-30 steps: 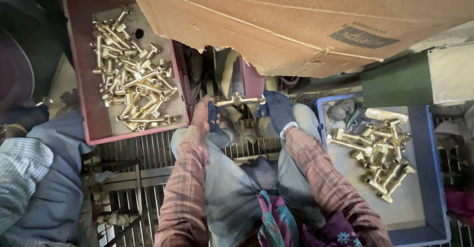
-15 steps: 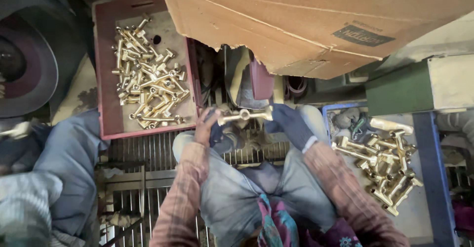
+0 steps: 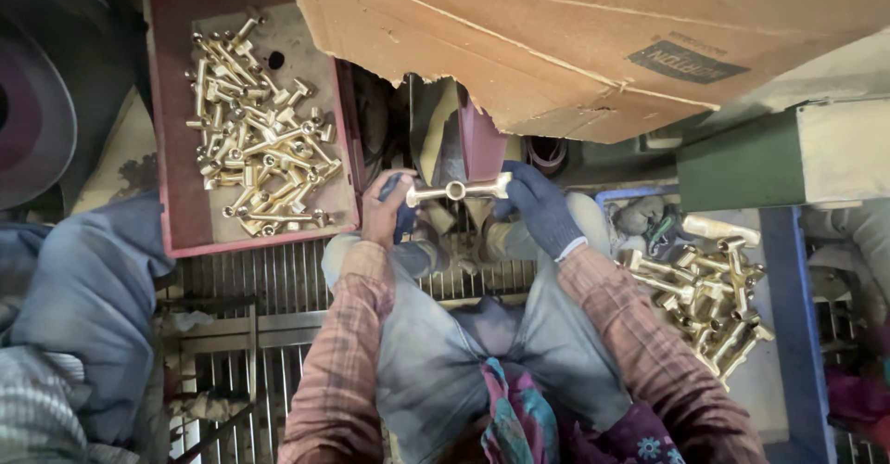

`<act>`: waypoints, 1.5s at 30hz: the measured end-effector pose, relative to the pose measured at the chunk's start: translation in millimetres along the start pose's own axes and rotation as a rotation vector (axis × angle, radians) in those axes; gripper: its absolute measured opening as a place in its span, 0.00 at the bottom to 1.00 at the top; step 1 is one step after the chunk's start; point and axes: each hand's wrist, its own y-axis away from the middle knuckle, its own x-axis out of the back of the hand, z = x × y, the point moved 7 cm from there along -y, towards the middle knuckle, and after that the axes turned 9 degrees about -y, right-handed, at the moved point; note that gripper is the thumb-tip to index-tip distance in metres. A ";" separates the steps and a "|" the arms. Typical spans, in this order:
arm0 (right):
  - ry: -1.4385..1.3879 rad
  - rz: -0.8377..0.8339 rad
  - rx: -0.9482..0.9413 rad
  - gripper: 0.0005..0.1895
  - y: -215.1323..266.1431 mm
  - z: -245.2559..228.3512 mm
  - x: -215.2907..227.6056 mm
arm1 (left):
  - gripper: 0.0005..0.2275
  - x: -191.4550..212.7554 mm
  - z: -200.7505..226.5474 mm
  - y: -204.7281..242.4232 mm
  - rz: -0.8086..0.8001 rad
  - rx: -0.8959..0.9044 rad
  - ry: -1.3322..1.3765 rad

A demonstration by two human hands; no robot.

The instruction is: The person sits on the floor and repeatedly presses brass-colored metal parts against a rotating grinding wheel to smooth or polish their surfaces. Finished parts are placed into a blue tray to the right.

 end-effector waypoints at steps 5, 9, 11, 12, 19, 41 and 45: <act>-0.264 0.199 -0.154 0.18 -8.0 12.2 -8.0 | 0.10 3.9 -32.1 -9.0 0.003 0.204 0.048; -0.297 0.182 -0.201 0.15 -11.0 14.2 -7.8 | 0.11 4.4 -48.7 -13.0 -0.022 0.261 0.103; -0.298 0.218 -0.280 0.17 -12.8 21.8 -6.6 | 0.11 6.0 -52.5 -14.4 -0.032 0.274 0.132; -0.288 0.215 -0.307 0.19 -16.8 24.0 -6.4 | 0.10 6.2 -53.0 -16.6 -0.036 0.279 0.145; -0.098 0.230 -0.441 0.29 -18.7 28.1 4.2 | 0.15 1.0 -35.5 3.1 -0.005 0.334 0.015; 0.257 0.086 0.156 0.18 9.7 -29.1 55.1 | 0.17 -71.8 -71.9 -13.6 -0.035 0.057 0.034; 0.299 0.157 0.033 0.18 0.1 -15.4 61.8 | 0.19 -75.3 -100.9 -24.1 0.066 0.166 0.000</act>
